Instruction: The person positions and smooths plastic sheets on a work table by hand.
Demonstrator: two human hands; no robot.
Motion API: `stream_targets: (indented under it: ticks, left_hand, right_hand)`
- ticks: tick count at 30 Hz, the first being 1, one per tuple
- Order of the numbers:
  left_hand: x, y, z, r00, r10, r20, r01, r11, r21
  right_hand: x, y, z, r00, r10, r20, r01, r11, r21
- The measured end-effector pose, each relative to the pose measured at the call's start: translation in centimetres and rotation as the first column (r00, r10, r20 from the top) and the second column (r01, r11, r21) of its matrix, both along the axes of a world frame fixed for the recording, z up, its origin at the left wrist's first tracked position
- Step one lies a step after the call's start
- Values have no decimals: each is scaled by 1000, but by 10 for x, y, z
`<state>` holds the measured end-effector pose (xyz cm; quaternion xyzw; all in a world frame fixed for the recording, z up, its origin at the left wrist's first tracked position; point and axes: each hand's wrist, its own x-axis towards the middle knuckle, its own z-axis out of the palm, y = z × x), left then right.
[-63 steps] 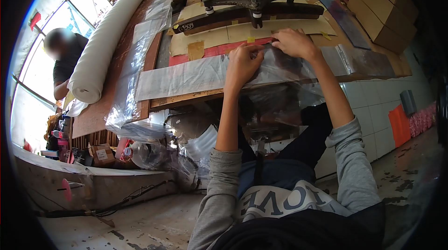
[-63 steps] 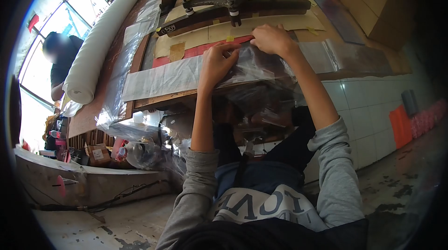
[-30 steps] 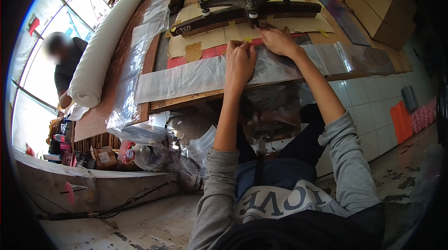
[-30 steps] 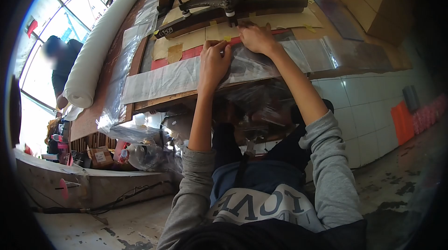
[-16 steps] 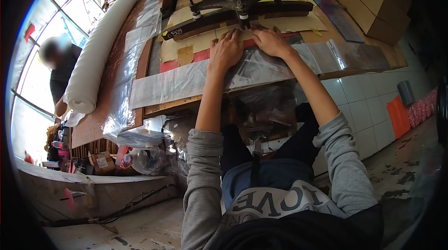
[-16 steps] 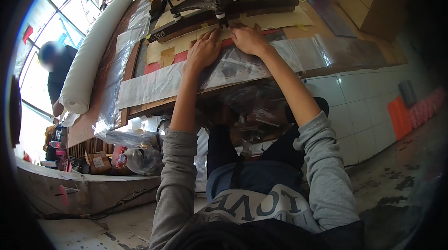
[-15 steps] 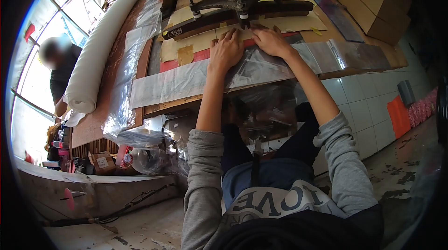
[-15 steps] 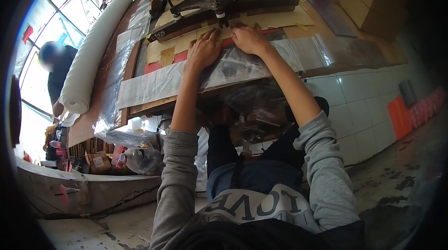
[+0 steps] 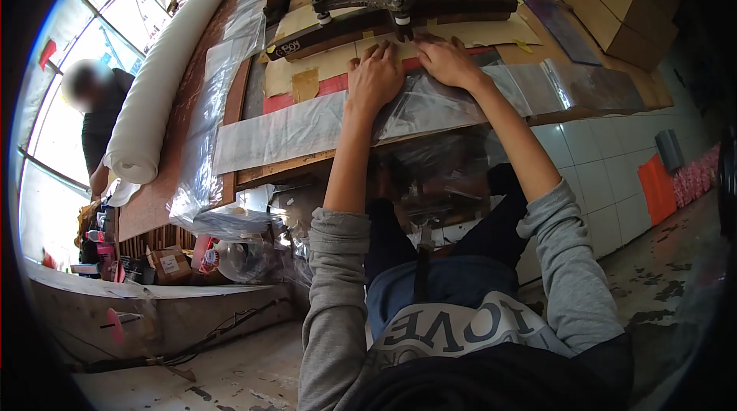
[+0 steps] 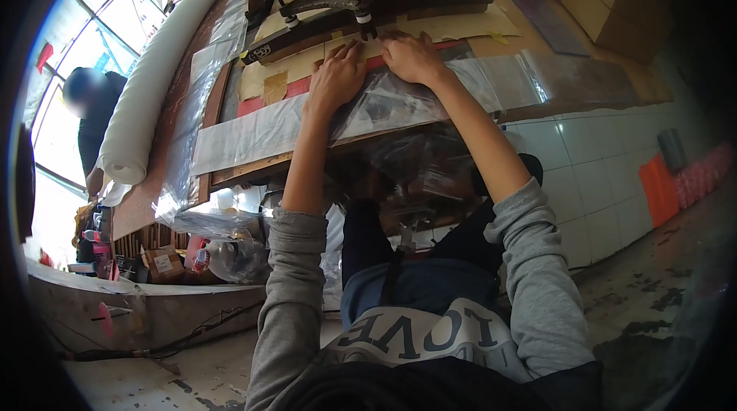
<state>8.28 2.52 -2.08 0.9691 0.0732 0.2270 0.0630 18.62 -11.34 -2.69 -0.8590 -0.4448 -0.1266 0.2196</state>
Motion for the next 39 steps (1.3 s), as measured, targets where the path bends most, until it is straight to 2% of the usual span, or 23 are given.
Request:
stream_targets:
  ticks: [5, 11, 17, 20, 29, 32, 35, 39]
  left_hand:
    - [0, -1, 1, 1000, 7, -19, -7, 1000, -11]
    - [2, 0, -3, 999, 30, -24, -30, 999, -28]
    - [8, 3, -5, 999, 33, -16, -34, 999, -17]
    - [8, 2, -5, 999, 42, -13, -42, 999, 9]
    - [7, -2, -5, 995, 37, 88, -40, 999, 29]
    - [6, -3, -5, 996, 41, 83, -43, 999, 31]
    - [7, -2, -6, 995, 45, 88, -48, 998, 28]
    - [7, -3, -4, 996, 55, 67, -56, 998, 22]
  right_hand:
    - [3, 0, -1, 1000, -9, -4, 9, 999, -34]
    - [8, 1, -10, 999, 5, 38, -7, 999, 32]
    - [7, 1, 1, 1000, -11, -30, 10, 1000, -29]
    - [8, 2, -3, 1000, 0, -2, 1, 1000, 28]
    - [7, 1, 4, 999, -23, -45, 19, 996, -88]
    - [11, 2, -3, 1000, 1, -25, -1, 1000, -10]
    - [10, 2, -5, 1000, -16, -2, 16, 1000, -10]
    - [12, 3, -3, 998, 8, -68, -7, 1000, 23]
